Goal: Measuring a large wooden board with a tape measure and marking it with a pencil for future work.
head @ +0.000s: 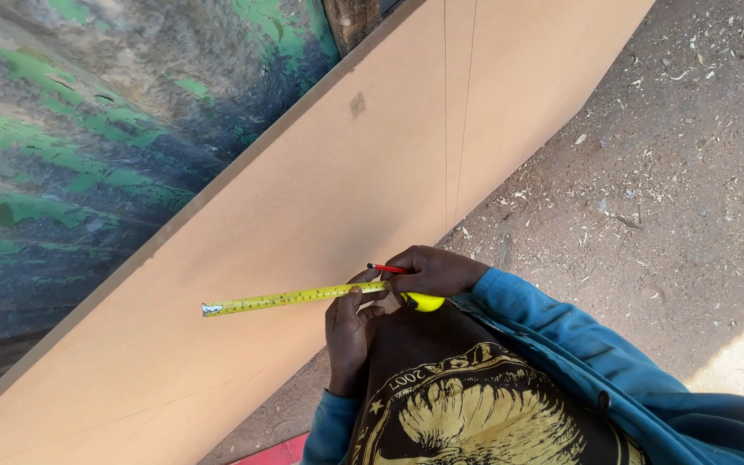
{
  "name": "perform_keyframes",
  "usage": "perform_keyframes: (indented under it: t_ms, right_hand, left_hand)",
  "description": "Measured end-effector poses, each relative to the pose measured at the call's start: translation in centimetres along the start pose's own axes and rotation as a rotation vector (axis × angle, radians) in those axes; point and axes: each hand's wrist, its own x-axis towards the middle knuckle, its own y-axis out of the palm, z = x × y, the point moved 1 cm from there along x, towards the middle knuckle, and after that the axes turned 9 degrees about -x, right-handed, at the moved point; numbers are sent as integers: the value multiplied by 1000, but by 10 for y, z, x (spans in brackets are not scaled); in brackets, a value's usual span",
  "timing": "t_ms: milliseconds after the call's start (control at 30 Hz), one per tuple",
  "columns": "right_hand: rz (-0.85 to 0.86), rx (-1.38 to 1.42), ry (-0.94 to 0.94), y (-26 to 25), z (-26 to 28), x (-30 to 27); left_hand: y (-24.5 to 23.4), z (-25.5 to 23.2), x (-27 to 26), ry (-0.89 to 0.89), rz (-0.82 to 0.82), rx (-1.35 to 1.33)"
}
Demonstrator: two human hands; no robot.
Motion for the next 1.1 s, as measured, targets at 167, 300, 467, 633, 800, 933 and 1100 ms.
perform_keyframes:
  t_ms: [167,300,467,633,800,933,1100]
  right_hand:
    - [-7,42,-17,2,21,1]
    - [-57,61,2,3,31,0]
    - [-76,87,0,4,62,-2]
    - [-82,67,-29,5,68,-1]
    - [-77,120,-50,8,72,3]
    - [-86,176,-29,8,59,6]
    - [-91,434,53,18,42,2]
  left_hand:
    - [3,-1,2,5,-18,25]
    - [10,-12,-3,8,-24,36]
    - [-1,0,4,33,40,87]
    - [-19,19,16,49,80,113]
    - [-10,3,9,74,114,82]
    - [-14,10,14,72,141,51]
    - [-8,-2,7,188,186,196]
